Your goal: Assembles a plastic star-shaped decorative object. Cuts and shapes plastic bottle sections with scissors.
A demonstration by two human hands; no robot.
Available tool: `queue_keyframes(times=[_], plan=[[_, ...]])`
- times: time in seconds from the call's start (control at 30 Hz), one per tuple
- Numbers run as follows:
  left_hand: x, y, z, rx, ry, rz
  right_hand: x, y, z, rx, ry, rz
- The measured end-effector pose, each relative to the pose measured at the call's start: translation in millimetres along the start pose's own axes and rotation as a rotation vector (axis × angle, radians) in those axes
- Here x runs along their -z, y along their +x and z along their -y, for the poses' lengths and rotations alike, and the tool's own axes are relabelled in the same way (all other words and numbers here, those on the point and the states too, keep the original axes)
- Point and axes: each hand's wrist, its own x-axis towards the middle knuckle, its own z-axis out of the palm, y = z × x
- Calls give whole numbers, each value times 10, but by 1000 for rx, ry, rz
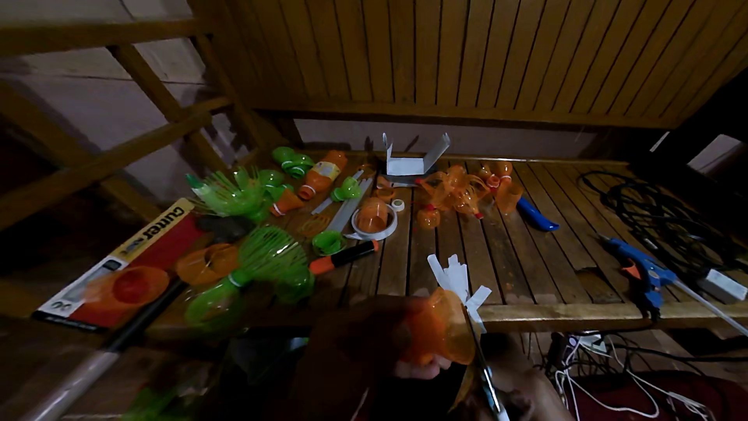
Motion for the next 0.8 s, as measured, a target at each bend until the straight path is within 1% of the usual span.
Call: queue_keyframes(times=[0.07, 0.1, 0.13, 0.17, 0.2, 0.27, 0.37, 0.43, 0.57, 0.67, 0.73, 0.8], plan=[[52, -9, 68, 38, -104, 44, 10, -1, 4, -23, 28, 6], [118, -14, 160, 46, -191, 113, 15, -3, 7, -35, 48, 9], [141, -9, 206, 48, -213, 168, 23, -5, 8, -41, 70, 17], [90, 1, 148, 53, -157, 167, 27, -5, 5, -36, 92, 23], [-9, 8, 25, 82, -87, 106, 25, -3, 8, -27, 100, 23], [-87, 12, -96, 114, -40, 65, 20, 0, -5, -9, 103, 17], [-73, 7, -88, 96, -51, 91, 19, -6, -30, 26, 81, 6], [-69, 6, -82, 88, -35, 80, 25, -6, -31, 32, 65, 3], [-47, 16, -95, 111, -21, 96, 25, 2, -20, -18, 63, 23], [13, 31, -48, 102, -5, 91, 65, 3, -14, -38, 130, 7], [52, 38, -19, 71, 12, 88, 109, 2, -32, -10, 184, 78], [71, 49, -4, 56, -10, 106, 113, 11, -22, 27, 160, 127]])
